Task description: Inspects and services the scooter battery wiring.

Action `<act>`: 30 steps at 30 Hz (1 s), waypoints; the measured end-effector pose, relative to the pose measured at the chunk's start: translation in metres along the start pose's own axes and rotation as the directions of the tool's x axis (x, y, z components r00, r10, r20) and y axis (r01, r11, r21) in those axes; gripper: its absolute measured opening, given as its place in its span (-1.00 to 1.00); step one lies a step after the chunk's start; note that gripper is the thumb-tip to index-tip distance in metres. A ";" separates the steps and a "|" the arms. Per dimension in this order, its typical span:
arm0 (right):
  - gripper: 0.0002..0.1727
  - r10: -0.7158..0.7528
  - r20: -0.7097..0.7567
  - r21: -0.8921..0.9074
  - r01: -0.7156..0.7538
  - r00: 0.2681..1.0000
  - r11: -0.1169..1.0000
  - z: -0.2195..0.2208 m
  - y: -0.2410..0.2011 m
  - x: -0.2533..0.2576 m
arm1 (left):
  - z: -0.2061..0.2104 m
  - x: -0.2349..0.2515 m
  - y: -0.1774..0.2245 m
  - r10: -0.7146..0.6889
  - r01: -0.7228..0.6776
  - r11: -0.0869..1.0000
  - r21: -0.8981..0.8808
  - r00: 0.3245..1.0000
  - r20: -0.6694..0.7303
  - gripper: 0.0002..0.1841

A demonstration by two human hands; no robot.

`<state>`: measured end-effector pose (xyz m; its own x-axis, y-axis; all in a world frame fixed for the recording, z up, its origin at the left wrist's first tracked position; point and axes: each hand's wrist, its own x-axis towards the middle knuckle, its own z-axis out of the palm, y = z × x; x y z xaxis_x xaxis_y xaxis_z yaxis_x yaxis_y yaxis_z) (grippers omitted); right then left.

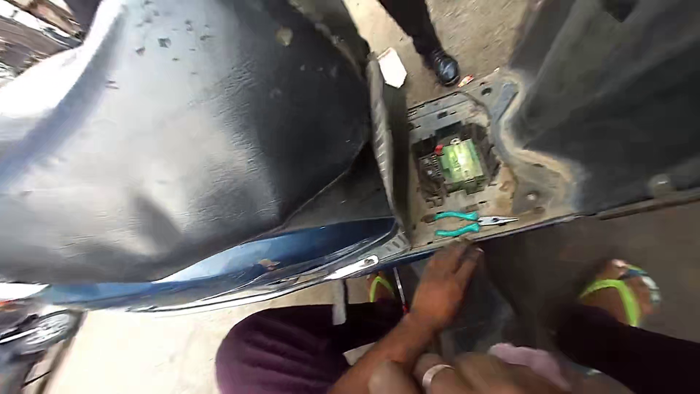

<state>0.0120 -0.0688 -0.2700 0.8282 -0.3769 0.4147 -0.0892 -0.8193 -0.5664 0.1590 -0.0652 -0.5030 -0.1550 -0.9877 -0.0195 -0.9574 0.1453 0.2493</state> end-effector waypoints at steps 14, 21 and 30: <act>-0.73 0.267 0.487 -0.199 -0.192 0.831 0.961 0.020 0.038 0.006 | -0.043 0.062 -0.017 -0.061 0.017 0.937 0.348 0.992 0.115 -0.51; -0.84 0.483 0.278 -0.472 -0.320 0.830 0.821 0.029 0.058 -0.007 | -0.074 0.027 0.021 -0.297 0.385 0.905 -0.181 0.876 0.380 -0.38; -0.65 0.756 0.567 -0.610 -0.450 0.327 0.653 -0.024 0.078 0.028 | -0.134 -0.014 -0.005 0.094 -0.075 0.832 -0.549 0.996 0.006 -0.43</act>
<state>0.0148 -0.1535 -0.2850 0.5175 -0.4973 -0.6964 -0.7681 -0.6286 -0.1220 0.1986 -0.0595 -0.3743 -0.2457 -0.9694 -0.0021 -0.6516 0.1635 0.7407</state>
